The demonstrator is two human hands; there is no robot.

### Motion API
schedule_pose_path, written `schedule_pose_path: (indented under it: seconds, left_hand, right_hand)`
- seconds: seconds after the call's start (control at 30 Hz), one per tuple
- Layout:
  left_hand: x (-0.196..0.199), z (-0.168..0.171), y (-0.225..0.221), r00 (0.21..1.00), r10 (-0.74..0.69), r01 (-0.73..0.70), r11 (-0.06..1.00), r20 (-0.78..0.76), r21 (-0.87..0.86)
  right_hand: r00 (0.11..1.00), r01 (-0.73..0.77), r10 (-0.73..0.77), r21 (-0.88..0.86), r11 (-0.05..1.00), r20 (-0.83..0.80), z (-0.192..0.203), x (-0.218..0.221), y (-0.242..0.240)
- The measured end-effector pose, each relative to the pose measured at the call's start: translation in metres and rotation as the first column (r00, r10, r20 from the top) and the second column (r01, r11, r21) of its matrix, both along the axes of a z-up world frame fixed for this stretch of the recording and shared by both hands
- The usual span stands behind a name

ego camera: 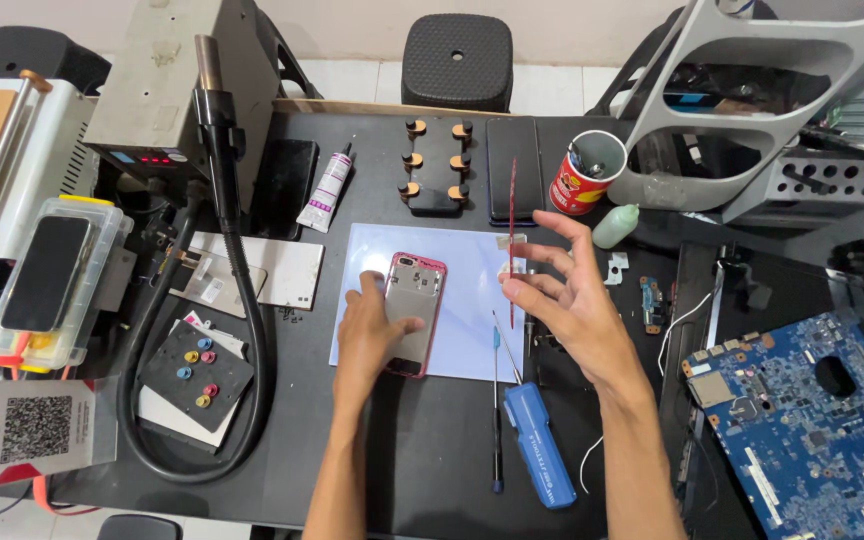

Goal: The person applies adhesive to a smartphone back cover and attaches it to the device. They then place multiple suction cups on the back of the phone to secure the assembly. Finally, the person uses a plastic pry tool to separate the screen from the phone's frame.

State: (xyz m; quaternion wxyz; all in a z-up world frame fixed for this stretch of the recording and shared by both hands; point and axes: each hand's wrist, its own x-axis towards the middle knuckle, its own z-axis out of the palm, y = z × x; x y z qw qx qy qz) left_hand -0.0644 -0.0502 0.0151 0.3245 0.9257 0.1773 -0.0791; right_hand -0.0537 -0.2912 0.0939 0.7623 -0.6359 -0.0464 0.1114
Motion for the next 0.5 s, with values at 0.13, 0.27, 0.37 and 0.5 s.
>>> schedule_pose_path:
  seconds: [0.13, 0.27, 0.37, 0.5]
  left_hand:
    - [0.003, -0.013, 0.019, 0.999, -0.032, 0.034, 0.990, 0.013, -0.138]
    - [0.010, -0.028, 0.032, 0.995, -0.084, 0.099, 0.926, 0.057, -0.365]
    - [0.013, -0.024, 0.036, 0.990, -0.053, 0.128, 0.735, 0.132, -0.665]
    - [0.022, 0.008, 0.047, 0.995, -0.055, 0.103, 0.528, 0.087, -0.843]
  right_hand:
    - [0.999, -0.019, 0.019, -0.006, 1.000, 0.034, 0.002, -0.001, 0.001]
    - [1.000, -0.016, 0.017, -0.067, 0.998, 0.022, 0.007, -0.004, 0.005]
    - [0.999, -0.030, 0.032, -0.086, 0.996, 0.020, 0.009, -0.005, 0.009]
    - [0.996, -0.067, 0.072, -0.094, 0.993, 0.055, 0.009, -0.009, 0.019]
